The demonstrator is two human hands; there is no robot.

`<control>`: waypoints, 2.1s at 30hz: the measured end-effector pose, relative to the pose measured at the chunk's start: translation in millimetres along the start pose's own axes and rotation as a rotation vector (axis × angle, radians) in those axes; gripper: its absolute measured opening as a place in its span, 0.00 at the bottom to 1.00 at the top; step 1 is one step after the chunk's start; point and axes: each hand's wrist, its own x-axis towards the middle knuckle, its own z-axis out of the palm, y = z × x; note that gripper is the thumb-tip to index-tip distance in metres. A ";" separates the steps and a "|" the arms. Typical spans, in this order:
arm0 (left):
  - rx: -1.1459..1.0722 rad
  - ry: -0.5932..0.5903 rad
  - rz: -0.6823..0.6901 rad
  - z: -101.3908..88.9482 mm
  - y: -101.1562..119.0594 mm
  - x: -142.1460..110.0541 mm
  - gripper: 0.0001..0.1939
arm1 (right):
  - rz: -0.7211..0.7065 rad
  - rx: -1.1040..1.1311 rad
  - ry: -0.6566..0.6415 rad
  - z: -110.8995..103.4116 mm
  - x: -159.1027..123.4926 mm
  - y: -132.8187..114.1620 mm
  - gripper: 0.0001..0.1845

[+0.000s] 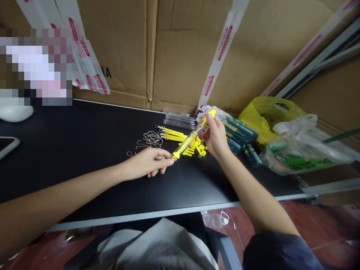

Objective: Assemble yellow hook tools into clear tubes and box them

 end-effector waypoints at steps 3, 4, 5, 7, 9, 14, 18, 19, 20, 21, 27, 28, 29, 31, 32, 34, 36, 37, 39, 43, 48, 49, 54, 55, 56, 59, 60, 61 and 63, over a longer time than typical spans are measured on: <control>0.112 0.018 0.002 -0.3 3.1 -2.5 0.17 | 0.001 0.034 0.018 0.3 0.9 -0.4 0.22; 0.133 0.011 0.001 -0.5 3.9 -3.2 0.17 | 0.005 0.037 0.031 -1.0 2.4 -1.1 0.22; 0.145 -0.001 -0.001 -0.8 4.6 -3.8 0.17 | 0.011 0.036 0.046 -3.2 4.5 -2.3 0.23; 0.144 -0.026 -0.010 -1.5 5.9 -4.6 0.18 | 0.011 0.039 0.092 -9.9 10.3 -5.8 0.24; 0.130 -0.016 -0.009 -2.4 7.4 -5.2 0.18 | -0.012 0.051 0.153 -17.0 15.6 -9.4 0.25; 0.127 0.111 0.044 -3.6 10.4 -5.7 0.17 | -0.015 0.051 0.170 -12.7 11.4 -7.9 0.25; 0.173 0.141 0.033 -2.9 8.2 -5.4 0.17 | 0.061 -0.005 0.093 -4.8 5.9 -2.9 0.25; 0.179 0.138 0.033 -2.9 7.8 -5.4 0.17 | 0.047 0.000 0.122 -6.7 7.5 -3.4 0.26; 0.181 0.136 0.037 -3.0 7.7 -5.4 0.17 | 0.030 0.011 0.158 -9.8 9.9 -4.5 0.26; 0.180 0.137 0.041 -3.2 7.9 -5.5 0.18 | 0.017 0.027 0.191 -13.2 12.5 -6.0 0.27; 0.182 0.173 0.050 -4.9 8.4 -5.0 0.17 | 0.059 0.065 0.117 -6.6 6.1 -4.5 0.26; 0.188 0.181 0.053 -5.1 7.5 -4.8 0.17 | 0.091 0.074 0.095 -2.0 2.2 -2.7 0.25; 0.196 0.187 0.055 -5.2 6.6 -4.5 0.17 | 0.114 0.083 0.085 2.0 -1.3 -1.1 0.25; 0.204 0.186 0.056 -5.4 4.9 -4.0 0.17 | 0.147 0.098 0.076 6.9 -5.7 0.9 0.24; 0.206 0.185 0.057 -5.5 4.5 -3.9 0.16 | 0.154 0.103 0.075 7.7 -6.6 1.2 0.24; 0.249 0.219 0.065 -6.2 4.9 -4.1 0.16 | 0.163 0.108 0.059 7.4 -6.7 0.8 0.24; 0.352 0.292 0.119 -7.4 7.1 -4.9 0.15 | 0.170 0.118 0.020 6.9 -6.7 0.1 0.24; 0.422 0.328 0.162 -8.4 8.7 -5.5 0.14 | 0.177 0.124 -0.007 7.3 -7.3 0.0 0.24; 0.568 0.378 0.236 -10.6 12.1 -7.3 0.16 | 0.204 0.131 -0.069 9.7 -10.0 0.5 0.24; 0.828 0.432 0.172 -15.3 17.3 -11.3 0.25 | 0.257 0.128 -0.160 16.7 -17.5 4.0 0.23; 0.994 0.475 0.076 -17.5 19.4 -13.2 0.29 | 0.312 0.149 -0.225 22.7 -25.0 7.2 0.22; 0.989 0.482 0.086 -17.2 19.6 -13.2 0.28 | 0.328 0.155 -0.242 24.2 -26.8 7.1 0.21; 0.834 0.522 0.276 -12.0 17.4 -12.1 0.22 | 0.405 0.192 -0.397 36.0 -40.2 4.4 0.21; 0.810 0.504 0.300 -10.7 15.9 -11.7 0.25 | 0.414 0.196 -0.431 38.6 -43.3 3.9 0.21; 0.795 0.482 0.313 -9.7 14.2 -11.1 0.26 | 0.423 0.200 -0.461 41.0 -46.2 3.6 0.21; 0.774 0.413 0.340 -8.3 8.4 -9.3 0.26 | 0.436 0.198 -0.529 46.0 -52.7 3.3 0.20; 0.764 0.397 0.353 -8.5 6.5 -8.6 0.25 | 0.436 0.187 -0.554 46.5 -53.5 3.1 0.20; 0.755 0.390 0.366 -9.0 4.9 -7.8 0.24 | 0.436 0.160 -0.583 46.1 -53.1 2.8 0.20; 0.742 0.398 0.378 -10.7 2.7 -6.1 0.21 | 0.419 0.048 -0.616 41.3 -47.6 1.4 0.20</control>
